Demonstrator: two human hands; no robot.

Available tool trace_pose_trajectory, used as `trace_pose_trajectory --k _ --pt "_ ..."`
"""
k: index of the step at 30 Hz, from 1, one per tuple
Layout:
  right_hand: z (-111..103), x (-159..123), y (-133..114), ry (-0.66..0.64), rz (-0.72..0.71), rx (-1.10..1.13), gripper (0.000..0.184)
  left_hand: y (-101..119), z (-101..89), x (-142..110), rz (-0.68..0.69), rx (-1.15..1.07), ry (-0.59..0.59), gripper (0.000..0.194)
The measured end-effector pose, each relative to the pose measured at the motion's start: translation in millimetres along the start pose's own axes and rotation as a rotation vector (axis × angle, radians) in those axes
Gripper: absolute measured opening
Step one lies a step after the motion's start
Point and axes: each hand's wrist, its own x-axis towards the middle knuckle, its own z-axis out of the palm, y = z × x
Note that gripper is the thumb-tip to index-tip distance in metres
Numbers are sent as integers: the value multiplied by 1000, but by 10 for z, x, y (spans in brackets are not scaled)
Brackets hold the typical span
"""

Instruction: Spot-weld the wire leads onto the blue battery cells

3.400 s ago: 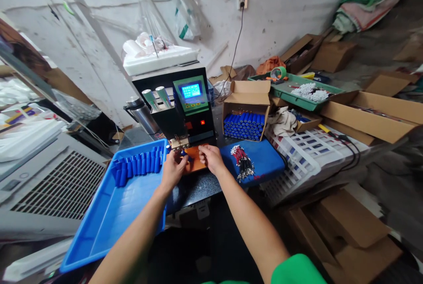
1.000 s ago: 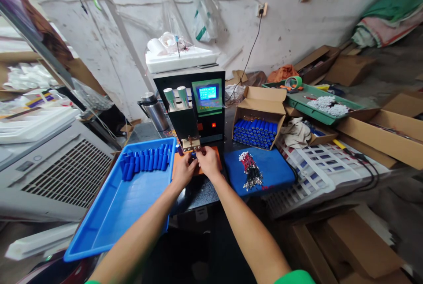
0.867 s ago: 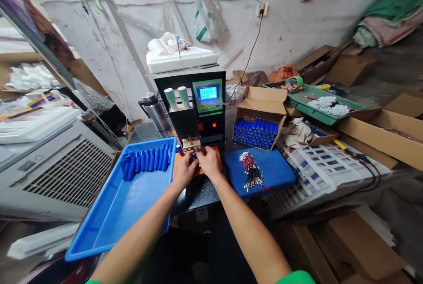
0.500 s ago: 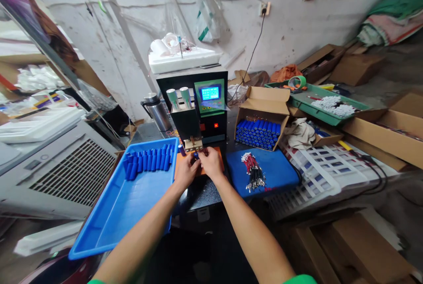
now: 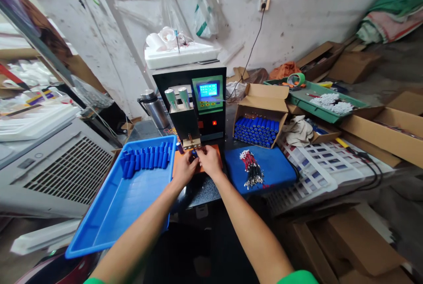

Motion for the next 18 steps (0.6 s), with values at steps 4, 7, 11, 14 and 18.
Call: trace_pose_trajectory --k 4,7,11,14,18 --pt "-43 -35 -17 -41 31 0 25 24 -10 -6 14 19 8 13" --pt "-86 -90 -16 -41 29 -36 23 12 -18 -9 24 5 7 12" --pt "-132 -196 -3 -22 -54 -143 21 -19 -16 -14 38 -6 6 12" --pt "-170 -293 -3 -12 -97 -174 20 -18 -24 -21 46 13 5 14" --pt "-273 -426 -36 67 -134 -150 23 5 -58 -35 70 47 -9 18"
